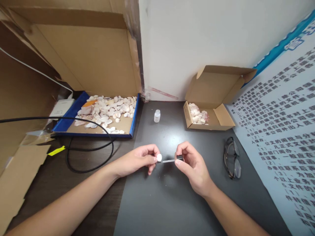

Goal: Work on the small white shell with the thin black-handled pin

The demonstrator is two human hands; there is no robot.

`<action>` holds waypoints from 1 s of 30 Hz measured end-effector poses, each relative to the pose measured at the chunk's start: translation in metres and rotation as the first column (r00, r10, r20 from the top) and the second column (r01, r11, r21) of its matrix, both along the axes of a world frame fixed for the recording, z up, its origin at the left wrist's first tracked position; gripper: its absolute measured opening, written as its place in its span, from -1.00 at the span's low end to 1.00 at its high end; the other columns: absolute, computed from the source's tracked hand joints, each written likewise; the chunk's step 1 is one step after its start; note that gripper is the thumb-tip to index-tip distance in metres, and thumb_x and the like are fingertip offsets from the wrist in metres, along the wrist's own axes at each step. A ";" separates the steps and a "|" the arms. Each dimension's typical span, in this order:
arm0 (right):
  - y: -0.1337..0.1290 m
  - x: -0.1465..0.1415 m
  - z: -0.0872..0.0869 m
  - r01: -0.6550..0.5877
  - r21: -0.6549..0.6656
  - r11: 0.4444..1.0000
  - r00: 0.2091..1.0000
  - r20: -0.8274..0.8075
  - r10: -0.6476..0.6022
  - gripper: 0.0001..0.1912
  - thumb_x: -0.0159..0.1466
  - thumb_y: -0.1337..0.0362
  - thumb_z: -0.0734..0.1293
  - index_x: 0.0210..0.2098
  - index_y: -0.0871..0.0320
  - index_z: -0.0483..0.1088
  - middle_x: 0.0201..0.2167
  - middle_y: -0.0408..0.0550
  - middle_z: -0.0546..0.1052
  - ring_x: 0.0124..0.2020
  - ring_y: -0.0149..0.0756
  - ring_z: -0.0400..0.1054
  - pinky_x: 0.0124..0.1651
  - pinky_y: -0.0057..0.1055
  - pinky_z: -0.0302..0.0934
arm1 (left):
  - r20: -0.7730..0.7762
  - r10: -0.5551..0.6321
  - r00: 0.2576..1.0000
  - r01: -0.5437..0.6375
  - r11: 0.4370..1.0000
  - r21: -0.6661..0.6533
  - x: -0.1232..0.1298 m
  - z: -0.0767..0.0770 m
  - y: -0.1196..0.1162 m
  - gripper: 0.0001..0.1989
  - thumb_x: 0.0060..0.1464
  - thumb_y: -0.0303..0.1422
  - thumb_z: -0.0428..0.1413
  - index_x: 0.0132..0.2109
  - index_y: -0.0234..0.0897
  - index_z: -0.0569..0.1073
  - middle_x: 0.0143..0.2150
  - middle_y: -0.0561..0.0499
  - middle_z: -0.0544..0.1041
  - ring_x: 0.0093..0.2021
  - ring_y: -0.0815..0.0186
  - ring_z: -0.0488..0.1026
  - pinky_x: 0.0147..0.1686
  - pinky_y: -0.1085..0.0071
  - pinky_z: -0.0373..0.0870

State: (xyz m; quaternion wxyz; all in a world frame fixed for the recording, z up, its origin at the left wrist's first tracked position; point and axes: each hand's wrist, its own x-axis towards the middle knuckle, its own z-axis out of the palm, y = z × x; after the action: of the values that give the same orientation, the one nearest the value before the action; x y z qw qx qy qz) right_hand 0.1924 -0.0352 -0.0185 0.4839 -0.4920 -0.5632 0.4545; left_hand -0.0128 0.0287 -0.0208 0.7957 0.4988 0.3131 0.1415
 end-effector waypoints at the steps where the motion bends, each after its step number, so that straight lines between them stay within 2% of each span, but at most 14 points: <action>1: 0.000 0.000 0.000 0.004 0.002 1.000 1.000 -0.002 -0.004 -0.90 0.19 0.29 0.30 -0.33 0.09 0.24 -0.49 -0.22 0.25 -0.50 -0.39 0.11 -0.45 -0.46 0.09 | 0.000 0.000 1.000 0.000 1.000 -0.001 0.000 0.000 0.000 -0.75 0.14 -0.19 0.16 -0.25 -0.29 0.34 -0.51 0.14 0.36 -0.51 0.43 0.31 -0.39 0.45 0.30; 5: 0.000 -0.002 0.000 0.070 0.008 0.997 0.993 0.095 -0.071 -0.86 0.13 0.35 0.33 -0.36 0.08 0.24 -0.55 -0.26 0.17 -0.55 -0.41 0.05 -0.51 -0.48 0.03 | 0.004 -0.002 1.000 0.002 1.000 -0.005 0.000 -0.001 0.000 -0.74 0.13 -0.20 0.18 -0.26 -0.29 0.34 -0.49 0.13 0.36 -0.50 0.44 0.31 -0.38 0.45 0.30; 9: -0.001 -0.002 0.001 0.036 0.042 0.998 0.998 0.044 -0.037 -0.89 0.16 0.32 0.31 -0.34 0.09 0.25 -0.51 -0.22 0.26 -0.53 -0.41 0.11 -0.48 -0.47 0.09 | 0.006 0.001 1.000 -0.001 1.000 -0.006 0.000 -0.001 0.000 -0.73 0.12 -0.19 0.18 -0.26 -0.29 0.33 -0.49 0.13 0.37 -0.50 0.44 0.31 -0.38 0.45 0.30; 13: -0.001 -0.002 0.001 0.077 0.029 0.997 0.993 0.087 -0.079 -0.87 0.15 0.35 0.32 -0.36 0.08 0.24 -0.54 -0.25 0.21 -0.56 -0.42 0.07 -0.52 -0.49 0.05 | 0.004 0.004 1.000 -0.004 1.000 -0.007 0.000 -0.001 0.000 -0.73 0.12 -0.18 0.19 -0.28 -0.29 0.33 -0.48 0.13 0.37 -0.50 0.44 0.31 -0.39 0.45 0.30; 18: -0.002 -0.003 0.001 0.031 0.040 0.999 0.997 0.071 -0.034 -0.89 0.17 0.33 0.30 -0.34 0.08 0.24 -0.55 -0.25 0.22 -0.56 -0.42 0.10 -0.52 -0.48 0.08 | 0.019 0.002 1.000 -0.002 1.000 0.007 0.000 -0.002 0.000 -0.74 0.13 -0.19 0.18 -0.28 -0.29 0.34 -0.50 0.12 0.38 -0.51 0.43 0.32 -0.41 0.46 0.31; 30: -0.002 -0.006 0.002 0.092 0.031 0.995 0.988 0.120 -0.095 -0.86 0.15 0.34 0.33 -0.37 0.08 0.23 -0.57 -0.27 0.20 -0.58 -0.43 0.08 -0.56 -0.50 0.05 | 0.044 0.048 0.998 -0.046 0.998 -0.031 0.000 -0.004 0.000 -0.74 0.08 -0.21 0.22 -0.28 -0.30 0.37 -0.46 0.10 0.39 -0.50 0.44 0.33 -0.43 0.47 0.30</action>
State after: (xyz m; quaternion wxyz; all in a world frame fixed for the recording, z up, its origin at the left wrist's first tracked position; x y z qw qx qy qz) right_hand 0.1866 -0.0374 -0.0163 0.4759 -0.5384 -0.5736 0.3932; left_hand -0.0132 0.0286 -0.0247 0.8063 0.4762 0.3090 0.1666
